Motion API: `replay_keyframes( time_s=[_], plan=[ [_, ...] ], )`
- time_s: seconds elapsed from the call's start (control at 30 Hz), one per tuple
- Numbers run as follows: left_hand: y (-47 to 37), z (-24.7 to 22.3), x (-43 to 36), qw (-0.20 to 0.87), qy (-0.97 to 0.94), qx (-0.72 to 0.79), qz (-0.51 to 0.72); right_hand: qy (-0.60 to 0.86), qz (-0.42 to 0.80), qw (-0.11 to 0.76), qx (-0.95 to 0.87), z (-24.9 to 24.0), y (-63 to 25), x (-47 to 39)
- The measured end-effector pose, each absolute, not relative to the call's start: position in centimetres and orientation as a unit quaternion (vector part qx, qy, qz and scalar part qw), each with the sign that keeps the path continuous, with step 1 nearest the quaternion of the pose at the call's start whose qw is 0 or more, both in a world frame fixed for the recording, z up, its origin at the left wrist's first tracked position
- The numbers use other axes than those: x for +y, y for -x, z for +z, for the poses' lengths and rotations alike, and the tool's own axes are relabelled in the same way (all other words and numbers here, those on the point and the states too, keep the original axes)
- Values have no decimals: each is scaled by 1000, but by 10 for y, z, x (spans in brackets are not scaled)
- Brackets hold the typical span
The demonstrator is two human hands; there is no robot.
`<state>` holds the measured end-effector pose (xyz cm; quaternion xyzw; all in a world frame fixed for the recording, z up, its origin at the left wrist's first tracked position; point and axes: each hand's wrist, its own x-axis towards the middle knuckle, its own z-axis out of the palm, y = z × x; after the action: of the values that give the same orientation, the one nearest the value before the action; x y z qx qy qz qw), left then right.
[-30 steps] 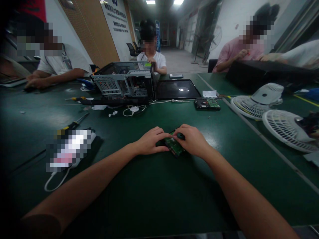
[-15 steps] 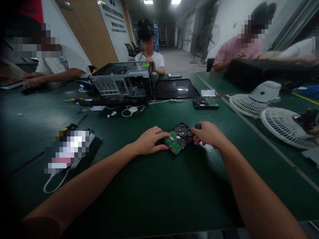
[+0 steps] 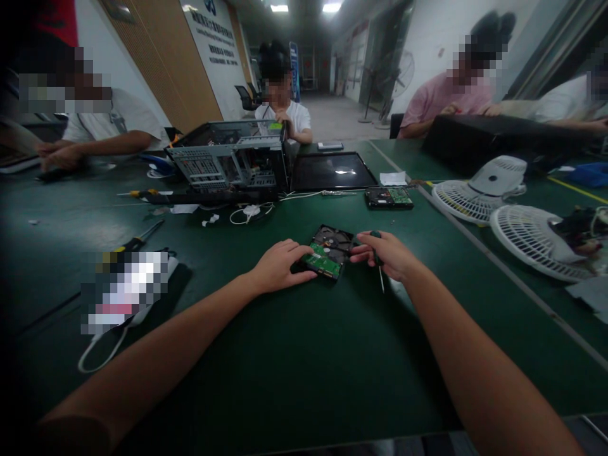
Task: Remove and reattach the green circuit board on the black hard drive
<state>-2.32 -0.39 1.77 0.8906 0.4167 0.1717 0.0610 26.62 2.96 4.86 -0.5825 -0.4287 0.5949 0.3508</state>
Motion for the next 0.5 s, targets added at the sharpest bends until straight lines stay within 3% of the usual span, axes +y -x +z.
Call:
replay_keyframes(
  time_s=[0.27, 0.5],
  plan=[
    [17, 20, -9, 78, -893, 404, 181, 498, 692, 382, -355, 38, -259, 34],
    [34, 16, 2, 49, -910, 363, 195, 548, 622, 396, -394, 41, -267, 36]
  ],
)
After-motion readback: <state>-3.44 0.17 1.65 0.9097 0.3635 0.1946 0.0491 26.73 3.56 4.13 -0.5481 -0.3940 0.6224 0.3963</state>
